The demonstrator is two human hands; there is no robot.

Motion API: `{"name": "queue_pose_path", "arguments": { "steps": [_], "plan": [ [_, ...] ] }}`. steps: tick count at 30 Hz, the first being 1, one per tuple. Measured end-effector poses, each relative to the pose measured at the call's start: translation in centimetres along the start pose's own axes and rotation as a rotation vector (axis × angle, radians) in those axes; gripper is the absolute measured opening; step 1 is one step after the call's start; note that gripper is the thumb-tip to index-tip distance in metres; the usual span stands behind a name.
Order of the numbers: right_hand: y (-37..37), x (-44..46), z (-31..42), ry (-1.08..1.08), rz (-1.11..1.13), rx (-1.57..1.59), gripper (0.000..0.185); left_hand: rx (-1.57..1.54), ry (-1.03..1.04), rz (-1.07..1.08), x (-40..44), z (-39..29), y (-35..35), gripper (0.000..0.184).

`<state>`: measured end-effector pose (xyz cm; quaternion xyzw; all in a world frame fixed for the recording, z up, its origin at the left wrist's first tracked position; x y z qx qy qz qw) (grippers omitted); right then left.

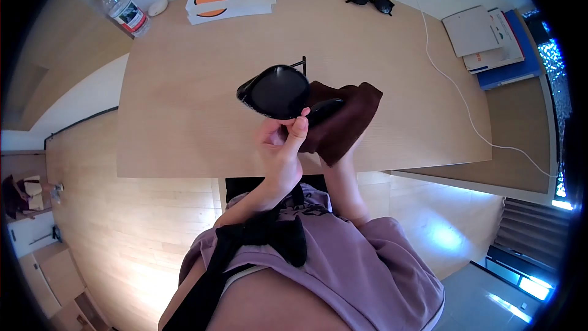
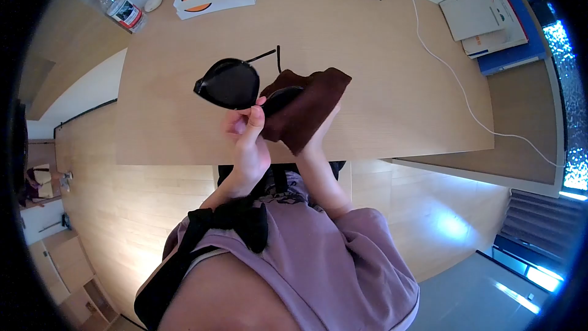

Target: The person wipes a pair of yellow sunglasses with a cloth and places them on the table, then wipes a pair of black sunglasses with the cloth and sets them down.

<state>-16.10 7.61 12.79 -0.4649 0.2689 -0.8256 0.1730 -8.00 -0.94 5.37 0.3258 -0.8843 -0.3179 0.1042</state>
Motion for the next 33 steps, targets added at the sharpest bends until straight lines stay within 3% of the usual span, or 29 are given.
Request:
{"name": "queue_pose_path", "arguments": {
  "steps": [2, 3, 5, 7, 9, 11, 13, 16, 18, 20, 23, 25, 27, 30, 32, 33],
  "plan": [
    [0.8, 0.4, -0.3, -0.022, 0.164, 0.173, 0.021, -0.061, -0.021, -0.037, -0.4, -0.2, -0.7, 0.009],
    [1.3, 0.2, -2.3, 0.117, 0.026, 0.592, 0.023, -0.033, 0.091, -0.033, -0.5, -1.4, -1.2, 0.01],
    [0.8, -2.0, -5.5, 0.304, -0.386, 0.832, 0.034, -0.033, 0.203, 0.034, 0.1, -3.8, -2.1, 0.014],
    [0.2, -3.8, -7.4, 0.409, -0.652, 0.972, 0.032, -0.075, 0.047, -0.092, 1.3, -4.0, -3.7, 0.021],
    [-0.3, -4.5, -7.9, 0.447, -0.742, 1.025, 0.03, -0.143, -0.005, -0.093, 2.1, -4.6, -3.4, 0.024],
    [-0.4, -4.5, -7.4, 0.456, -0.722, 1.038, 0.029, -0.294, -0.172, -0.006, 3.3, -3.9, -2.4, 0.019],
    [0.2, -3.9, -5.5, 0.407, -0.552, 0.91, 0.028, -0.312, -0.207, 0.042, 3.9, -3.6, -2.0, 0.021],
    [0.9, -1.6, -0.4, 0.146, -0.072, 0.245, 0.028, -0.339, -0.23, 0.069, 4.0, -2.9, -1.5, 0.019],
    [2.0, -1.7, 1.9, 0.082, 0.052, 0.122, 0.028, -0.138, -0.322, -0.196, 3.2, -1.4, -3.1, 0.025],
    [3.2, -4.6, 1.0, 0.191, -0.024, 0.366, 0.029, -0.169, -0.375, -0.157, 2.7, -0.9, -2.2, 0.024],
    [7.1, -7.1, -1.5, 0.652, -0.102, 0.955, 0.037, -0.287, -0.365, -0.073, 2.9, -0.5, -2.3, 0.015],
    [8.2, -7.3, -1.3, 0.905, -0.57, 1.694, 0.039, -0.219, -0.329, -0.076, 2.6, -0.2, -2.6, 0.014],
    [8.4, -7.0, -2.2, 0.942, -0.579, 1.712, 0.035, -0.263, -0.377, -0.042, 2.6, 1.3, -3.5, 0.014],
    [8.1, -5.2, -2.2, 0.763, -0.388, 1.959, 0.036, -0.302, -0.428, -0.123, 2.3, 1.9, -3.7, 0.014],
    [7.1, -6.1, -5.2, 0.985, -0.677, 1.747, 0.037, -0.388, -0.41, -0.12, 1.9, 0.9, -3.7, 0.015],
    [5.8, -5.2, -6.0, 0.924, -0.698, 1.634, 0.032, -0.387, -0.409, -0.12, 1.9, 1.1, -4.1, 0.015]
  ]
}}
Point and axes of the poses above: each hand's wrist, its own x-axis towards the middle knuckle, its own y-axis out of the palm, z = x × y, the point moved 9 cm from there along x, towards the middle knuckle, and after that the axes turned 15 degrees about -y, right-handed, at the moved point
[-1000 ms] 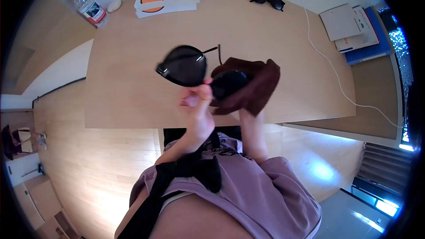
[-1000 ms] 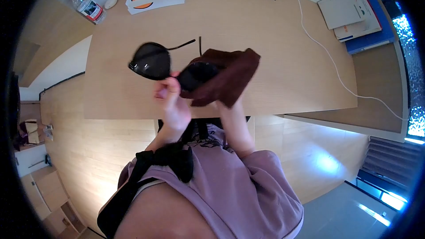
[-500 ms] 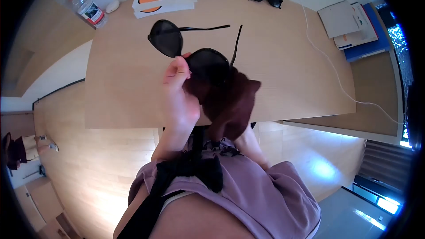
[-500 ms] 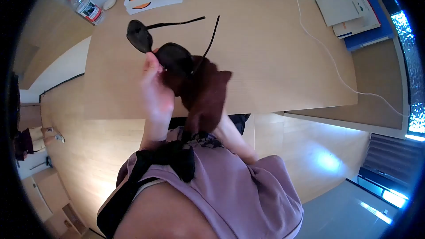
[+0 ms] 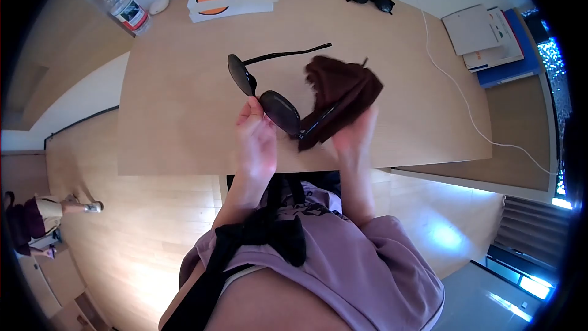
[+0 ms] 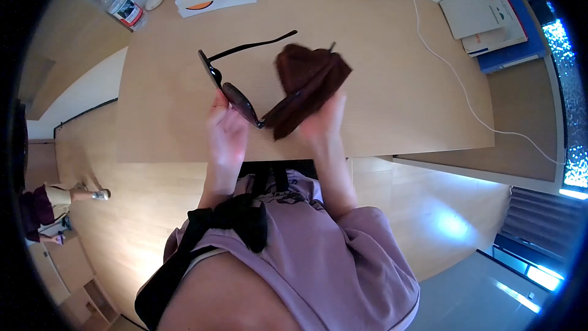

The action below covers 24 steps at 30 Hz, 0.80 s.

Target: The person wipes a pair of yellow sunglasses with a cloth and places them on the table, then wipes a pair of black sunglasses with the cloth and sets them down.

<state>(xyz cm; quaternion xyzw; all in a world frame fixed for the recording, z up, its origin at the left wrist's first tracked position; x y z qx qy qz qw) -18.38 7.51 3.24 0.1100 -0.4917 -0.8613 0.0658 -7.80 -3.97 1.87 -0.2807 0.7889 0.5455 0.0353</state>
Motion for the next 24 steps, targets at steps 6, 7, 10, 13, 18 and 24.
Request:
{"name": "queue_pose_path", "arguments": {
  "steps": [6, 7, 10, 13, 18, 24],
  "plan": [
    [-2.7, 4.1, 0.5, -0.025, 0.042, -0.019, 0.03, 0.062, -0.076, 0.065, 0.2, 2.0, 0.1, 0.015],
    [-3.3, 4.9, 1.3, -0.136, 0.036, -0.037, 0.03, 0.061, -0.078, 0.066, 0.3, 1.9, -0.4, 0.015],
    [-3.0, 4.7, 5.2, -0.487, 0.025, -0.249, 0.029, -0.015, -0.143, 0.278, -0.1, 0.9, 0.4, 0.012],
    [-2.4, 3.1, 7.7, -0.697, 0.164, -0.734, 0.024, 0.287, 0.104, 0.127, -0.4, -2.3, -0.1, 0.014],
    [1.5, -1.9, 3.0, -0.592, 1.162, -1.902, 0.019, 0.763, 0.309, 0.04, -1.3, -5.6, 2.5, 0.01],
    [3.5, -2.4, 6.6, -0.419, 0.834, -1.307, 0.021, 1.505, 0.718, 0.139, -4.1, -6.6, 9.5, 0.012]
  ]
}}
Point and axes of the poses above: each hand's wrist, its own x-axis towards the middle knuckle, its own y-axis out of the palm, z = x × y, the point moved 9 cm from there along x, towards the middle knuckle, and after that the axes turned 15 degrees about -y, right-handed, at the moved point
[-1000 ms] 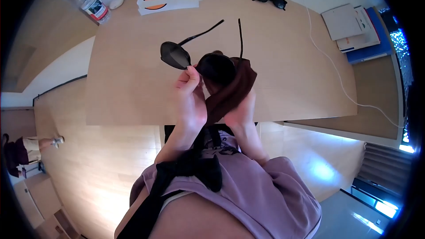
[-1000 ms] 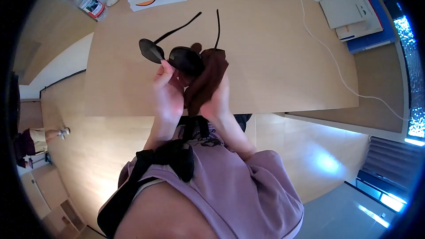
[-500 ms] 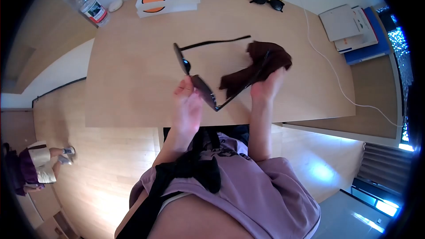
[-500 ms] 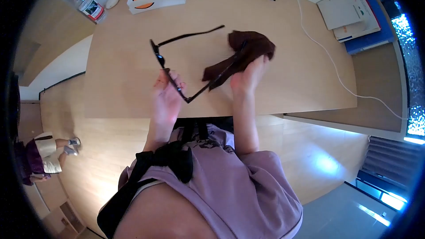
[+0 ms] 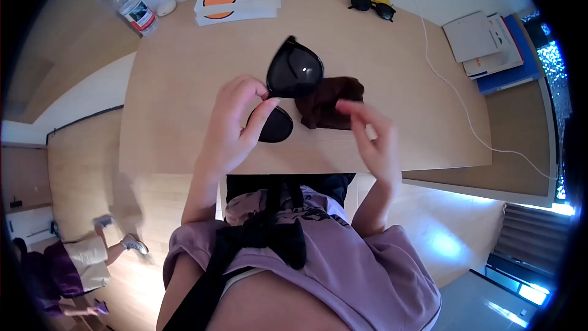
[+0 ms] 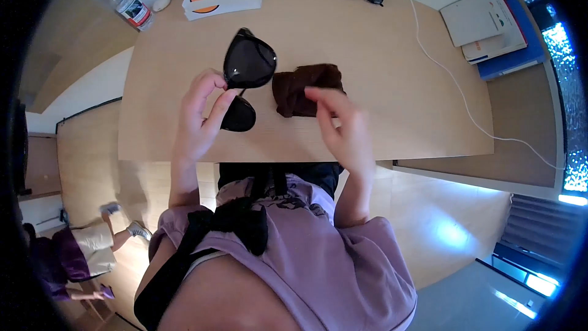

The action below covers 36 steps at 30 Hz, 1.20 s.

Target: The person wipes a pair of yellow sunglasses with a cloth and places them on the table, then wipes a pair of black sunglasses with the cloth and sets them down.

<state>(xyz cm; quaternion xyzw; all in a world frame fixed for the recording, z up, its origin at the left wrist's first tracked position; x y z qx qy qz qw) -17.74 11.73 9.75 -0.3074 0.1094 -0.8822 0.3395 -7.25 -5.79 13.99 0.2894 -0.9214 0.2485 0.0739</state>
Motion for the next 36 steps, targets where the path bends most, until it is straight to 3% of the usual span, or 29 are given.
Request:
{"name": "queue_pose_path", "arguments": {
  "steps": [2, 5, 8, 10, 11, 15, 17, 18, 20, 21, 23, 24, 26, 31, 33, 34, 36],
  "plan": [
    [-0.7, 1.5, 1.1, -0.024, -0.04, 0.039, 0.028, 0.267, 0.098, 0.069, -0.1, -1.7, 0.7, 0.013],
    [-1.4, 3.4, 4.7, -0.275, -0.204, -0.028, 0.039, 0.438, 0.221, 0.088, -0.2, -2.9, 1.5, 0.014],
    [0.4, 4.1, 4.3, -0.271, -0.097, 0.079, 0.05, 0.561, 0.337, 0.028, -0.8, -4.8, 2.2, 0.013],
    [2.6, 4.0, 2.8, -0.205, -0.009, 0.361, 0.046, 0.586, 0.357, -0.035, -0.9, -4.9, 2.5, 0.013],
    [2.7, 3.9, 2.7, -0.21, -0.084, 0.436, 0.038, 0.605, 0.378, -0.089, -1.1, -4.9, 2.5, 0.013],
    [3.3, 3.2, 1.3, -0.098, -0.147, 0.524, 0.031, 0.624, 0.358, -0.15, -0.8, -3.8, 2.5, 0.027],
    [2.2, 2.9, 0.3, -0.062, -0.33, 0.525, 0.027, 0.366, 0.207, -0.409, -0.7, -2.6, -0.1, 0.046],
    [2.2, 2.9, 0.2, -0.062, -0.333, 0.525, 0.027, 0.366, 0.209, -0.407, -0.8, -2.1, 0.1, 0.046],
    [1.8, 2.4, -1.2, 0.058, -0.475, 0.705, 0.029, -0.023, 0.002, -0.317, -0.5, 1.3, -0.2, 0.059],
    [1.9, 2.4, -1.4, 0.049, -0.467, 0.753, 0.032, -0.023, 0.0, -0.319, -0.6, 2.2, 0.1, 0.059],
    [2.4, 2.3, -1.4, 0.081, -0.456, 0.841, 0.031, -0.465, -0.201, -0.053, 0.2, 5.7, 2.1, 0.055],
    [2.8, 2.2, -1.5, 0.111, -0.45, 0.926, 0.031, -0.466, -0.201, -0.053, 0.2, 5.6, 2.0, 0.055],
    [3.1, 2.1, -1.2, 0.086, -0.481, 0.961, 0.029, -0.701, -0.294, 0.225, 0.4, 5.1, 4.1, 0.051],
    [3.9, 1.6, -1.6, 0.049, -0.536, 1.043, 0.025, -0.786, -0.272, 0.14, -0.1, 4.2, 4.5, 0.044],
    [2.8, 1.1, -1.4, -0.03, -0.609, 0.672, 0.024, -0.806, -0.268, 0.147, -0.1, 4.2, 4.6, 0.044],
    [2.8, 1.1, -1.6, -0.029, -0.608, 0.672, 0.024, -0.92, -0.281, 0.188, -0.1, 4.2, 4.9, 0.045],
    [1.2, 1.1, 0.7, -0.245, -0.597, 0.143, 0.022, -1.034, -0.29, 0.226, -0.2, 4.1, 5.0, 0.047]
  ]
}}
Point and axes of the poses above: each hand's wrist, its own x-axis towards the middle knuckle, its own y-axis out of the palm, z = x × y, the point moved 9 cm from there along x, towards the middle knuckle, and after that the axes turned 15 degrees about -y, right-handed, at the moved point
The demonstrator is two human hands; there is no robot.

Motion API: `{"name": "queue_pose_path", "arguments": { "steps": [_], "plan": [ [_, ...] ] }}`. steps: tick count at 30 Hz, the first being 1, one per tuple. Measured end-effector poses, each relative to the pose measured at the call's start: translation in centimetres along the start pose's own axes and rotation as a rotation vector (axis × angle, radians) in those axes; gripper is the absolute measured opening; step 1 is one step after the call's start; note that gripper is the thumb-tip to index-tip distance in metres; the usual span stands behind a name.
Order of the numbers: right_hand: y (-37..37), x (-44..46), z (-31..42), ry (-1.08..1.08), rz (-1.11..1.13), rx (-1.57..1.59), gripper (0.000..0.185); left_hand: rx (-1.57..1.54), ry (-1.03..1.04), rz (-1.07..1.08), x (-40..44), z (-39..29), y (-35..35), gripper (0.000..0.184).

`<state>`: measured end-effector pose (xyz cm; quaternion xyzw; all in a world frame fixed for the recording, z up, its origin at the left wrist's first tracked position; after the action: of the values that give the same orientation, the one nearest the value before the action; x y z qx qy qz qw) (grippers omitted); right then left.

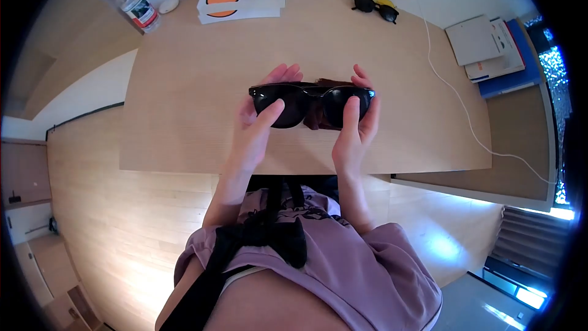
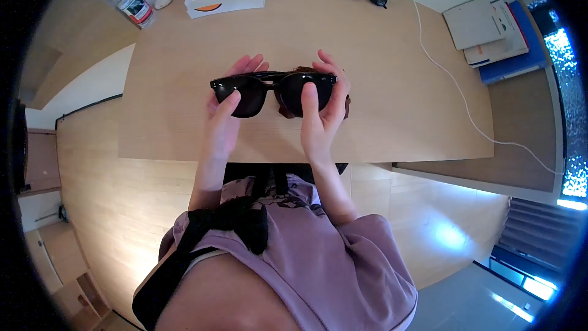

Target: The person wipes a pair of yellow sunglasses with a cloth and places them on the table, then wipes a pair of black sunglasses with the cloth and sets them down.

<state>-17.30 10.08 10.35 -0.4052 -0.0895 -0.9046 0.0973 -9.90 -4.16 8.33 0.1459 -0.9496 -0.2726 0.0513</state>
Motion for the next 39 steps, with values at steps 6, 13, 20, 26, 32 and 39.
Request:
{"name": "queue_pose_path", "arguments": {
  "steps": [6, 13, 20, 26, 32, 39],
  "plan": [
    [1.3, -1.4, -2.6, 0.29, 0.013, 0.401, 0.041, -0.068, 0.056, 0.142, -0.5, -0.7, 0.4, 0.051],
    [1.3, 0.2, -2.5, 0.307, 0.472, 0.476, 0.036, 0.064, 0.054, 0.191, -1.0, -1.0, 0.5, 0.052],
    [-5.3, 7.1, -10.8, 0.41, 0.332, 0.07, 0.024, 1.008, 0.162, -0.299, -2.3, -0.2, -1.6, 0.048],
    [-10.9, 13.5, -24.2, 0.352, 0.258, -0.233, 0.026, 1.235, 0.205, -0.308, -4.1, 1.6, -2.1, 0.033],
    [-10.7, 17.3, -29.8, 0.242, 0.388, -0.313, 0.022, 1.152, 0.238, -0.424, -4.0, 1.0, -3.1, 0.025],
    [-8.8, 18.9, -29.9, 0.206, 0.497, -0.366, 0.017, 0.766, 0.158, -0.47, -4.0, 1.5, -6.0, 0.02]
  ]
}}
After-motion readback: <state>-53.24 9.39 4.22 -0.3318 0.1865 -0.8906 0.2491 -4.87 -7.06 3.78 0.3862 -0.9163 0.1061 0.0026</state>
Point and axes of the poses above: each hand's wrist, its own x-axis towards the middle knuckle, its own y-axis out of the palm, z = x × y, the point moved 9 cm from there along x, towards the middle knuckle, and after that the axes turned 15 degrees about -y, right-handed, at the moved point
